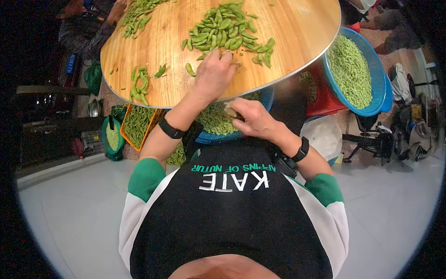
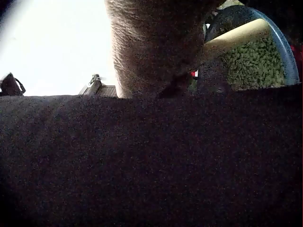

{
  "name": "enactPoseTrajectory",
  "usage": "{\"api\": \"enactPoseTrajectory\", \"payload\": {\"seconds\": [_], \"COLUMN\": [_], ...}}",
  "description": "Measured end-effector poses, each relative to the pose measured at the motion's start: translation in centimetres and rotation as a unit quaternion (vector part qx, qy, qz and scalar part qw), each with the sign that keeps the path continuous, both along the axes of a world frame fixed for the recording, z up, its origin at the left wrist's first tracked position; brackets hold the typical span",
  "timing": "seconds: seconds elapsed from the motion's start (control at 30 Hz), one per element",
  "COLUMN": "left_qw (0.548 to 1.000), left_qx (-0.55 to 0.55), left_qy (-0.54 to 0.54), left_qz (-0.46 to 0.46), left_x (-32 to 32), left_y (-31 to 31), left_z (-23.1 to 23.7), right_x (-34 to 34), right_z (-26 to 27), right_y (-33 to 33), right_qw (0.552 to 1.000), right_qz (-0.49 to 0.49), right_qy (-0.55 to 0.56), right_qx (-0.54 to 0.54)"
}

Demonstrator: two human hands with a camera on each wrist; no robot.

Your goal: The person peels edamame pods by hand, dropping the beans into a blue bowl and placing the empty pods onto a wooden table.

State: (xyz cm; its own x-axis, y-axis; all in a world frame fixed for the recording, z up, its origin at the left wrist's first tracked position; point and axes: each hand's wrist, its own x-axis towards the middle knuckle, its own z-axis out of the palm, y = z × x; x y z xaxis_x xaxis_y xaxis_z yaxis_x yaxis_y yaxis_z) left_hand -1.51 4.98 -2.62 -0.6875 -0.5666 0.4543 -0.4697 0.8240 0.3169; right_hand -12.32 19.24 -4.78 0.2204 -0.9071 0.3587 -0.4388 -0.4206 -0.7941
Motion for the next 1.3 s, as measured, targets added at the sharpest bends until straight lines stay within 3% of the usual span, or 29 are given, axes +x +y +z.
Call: {"api": "enactPoseTrajectory", "payload": {"seconds": [0.1,0.17,0.23,0.27,0.3,0.37,0.4,0.47,0.5,0.57,0.7,0.9,0.97,1.1,1.2,1.27,1.3], "left_qw": [0.999,0.999,0.998,0.998,0.999,0.997,0.985,0.907,0.906,0.766,0.754,0.737,0.788,0.802,0.784,0.723,0.722], "left_qx": [-0.033,-0.048,-0.057,-0.057,-0.022,0.015,0.137,0.368,0.371,0.573,0.602,0.617,0.562,0.548,0.568,0.638,0.639], "left_qy": [-0.013,-0.026,-0.025,-0.026,0.02,0.066,0.106,0.201,0.201,0.284,0.254,0.266,0.238,0.222,0.231,0.242,0.243], "left_qz": [0.012,0.004,-0.002,-0.002,-0.015,-0.032,-0.026,-0.025,-0.026,-0.065,-0.066,-0.079,-0.084,-0.08,-0.092,-0.107,-0.106], "left_x": [0.0,0.3,1.0,1.3,1.6,2.3,2.8,3.3,3.4,3.6,4.7,5.3,5.4,5.7,6.1,6.3,6.4], "left_y": [0.5,0.9,0.9,0.7,0.5,0.7,1.8,2.8,3.2,3.7,3.5,3.8,3.9,3.9,3.0,2.4,2.2], "left_z": [0.1,0.4,0.7,0.4,0.3,0.3,1.9,2.3,2.4,2.7,2.0,0.8,1.0,1.3,0.5,0.1,0.1], "right_x": [-0.4,-0.6,-0.8,-0.9,-1.0,-0.9,-0.8,-0.5,-0.3,-0.1,-0.1,0.5,0.6,0.6,0.8,0.9,0.9], "right_z": [0.2,0.1,1.2,1.4,1.4,1.2,1.5,1.8,2.0,2.4,2.1,2.3,2.4,2.0,2.5,2.3,2.2], "right_y": [0.6,0.8,0.6,0.5,0.4,0.1,0.0,-0.3,-0.3,-0.5,-0.5,-0.4,-0.4,-0.5,-0.6,-0.7,-0.7], "right_qw": [0.998,0.978,0.974,0.946,0.905,0.887,0.876,0.85,0.849,0.824,0.801,0.794,0.794,0.809,0.82,0.818,0.815], "right_qz": [-0.029,-0.098,-0.11,-0.115,-0.12,-0.123,-0.122,-0.115,-0.118,-0.071,-0.001,0.015,0.016,0.011,-0.004,-0.013,-0.025], "right_qy": [-0.034,-0.127,-0.152,-0.251,-0.347,-0.39,-0.411,-0.458,-0.458,-0.503,-0.534,-0.546,-0.545,-0.526,-0.513,-0.512,-0.513], "right_qx": [0.043,0.133,0.126,0.171,0.214,0.216,0.224,0.234,0.236,0.249,0.27,0.266,0.27,0.262,0.253,0.262,0.27]}}
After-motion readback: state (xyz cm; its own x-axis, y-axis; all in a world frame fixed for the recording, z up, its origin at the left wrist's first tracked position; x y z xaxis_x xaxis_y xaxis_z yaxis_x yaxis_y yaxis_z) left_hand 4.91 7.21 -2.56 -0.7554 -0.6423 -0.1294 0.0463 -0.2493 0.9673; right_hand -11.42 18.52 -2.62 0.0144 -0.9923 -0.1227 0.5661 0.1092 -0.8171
